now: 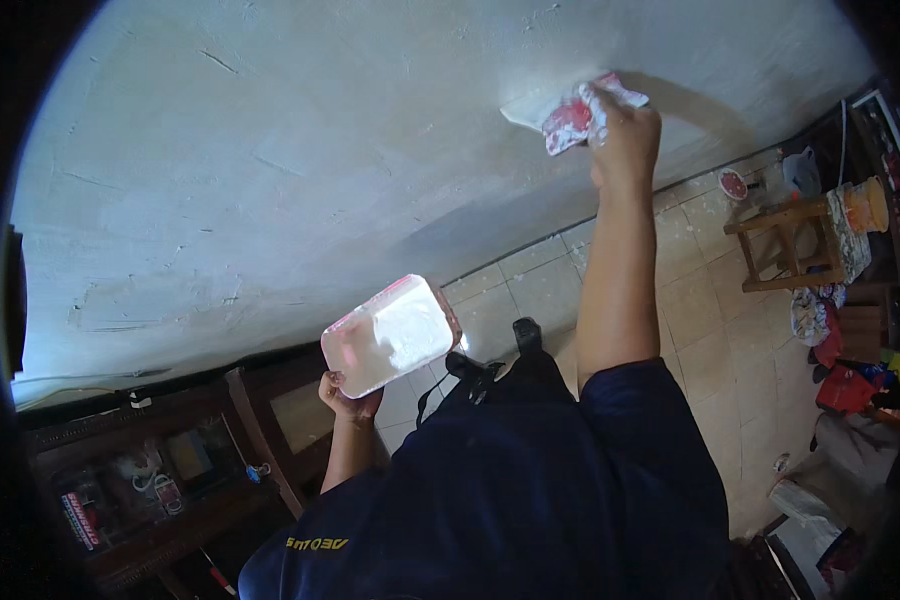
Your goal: The person applies plaster to a wall using a putty knife to patch imperfections.
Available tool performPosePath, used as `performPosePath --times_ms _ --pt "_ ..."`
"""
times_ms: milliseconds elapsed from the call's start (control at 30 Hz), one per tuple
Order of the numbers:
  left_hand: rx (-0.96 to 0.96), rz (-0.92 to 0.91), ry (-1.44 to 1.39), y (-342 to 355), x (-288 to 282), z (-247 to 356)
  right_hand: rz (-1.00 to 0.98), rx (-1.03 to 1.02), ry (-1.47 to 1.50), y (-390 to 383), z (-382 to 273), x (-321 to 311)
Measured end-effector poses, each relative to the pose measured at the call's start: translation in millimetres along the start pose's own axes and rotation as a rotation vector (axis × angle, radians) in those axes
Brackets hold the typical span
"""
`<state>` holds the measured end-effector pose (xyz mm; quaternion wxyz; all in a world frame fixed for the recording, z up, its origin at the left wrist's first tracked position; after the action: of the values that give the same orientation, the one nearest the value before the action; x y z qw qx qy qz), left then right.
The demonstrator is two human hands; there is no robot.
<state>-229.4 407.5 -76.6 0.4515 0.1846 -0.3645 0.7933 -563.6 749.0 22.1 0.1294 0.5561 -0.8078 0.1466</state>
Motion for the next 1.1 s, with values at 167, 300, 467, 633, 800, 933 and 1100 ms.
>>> performPosePath --times_ms 167,300,467,633,800,933,1100 --pt "-0.019 -0.007 0.006 1 10 -6 -0.115 -0.068 0.319 -13 -28 6" --pt "0.005 -0.012 0.010 -6 13 -6 -0.145 -0.244 0.313 -6 18 12" --pt "0.043 0.048 0.042 -17 5 -6 -0.165 -0.570 -0.187 10 157 -39" --pt "0.027 0.052 0.022 -31 1 -5 -0.108 -0.072 -0.283 -20 294 -104" --pt "0.038 0.097 -0.001 -37 -21 -10 -0.146 0.376 -0.224 -52 344 -129" --pt "0.068 0.114 -0.003 -39 -23 -14 -0.315 0.321 0.022 -85 270 -85" --pt "0.130 0.108 -0.009 -33 -27 -19 -0.723 0.309 -0.138 -135 150 -27"
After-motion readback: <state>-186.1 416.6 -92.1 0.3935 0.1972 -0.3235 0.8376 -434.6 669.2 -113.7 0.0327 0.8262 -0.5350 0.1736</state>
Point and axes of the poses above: each hand's wrist, its own y-axis towards the middle knuckle, its own x-axis out of the palm, z = x × y, the point moved 3 cm from there along y, towards the middle knuckle
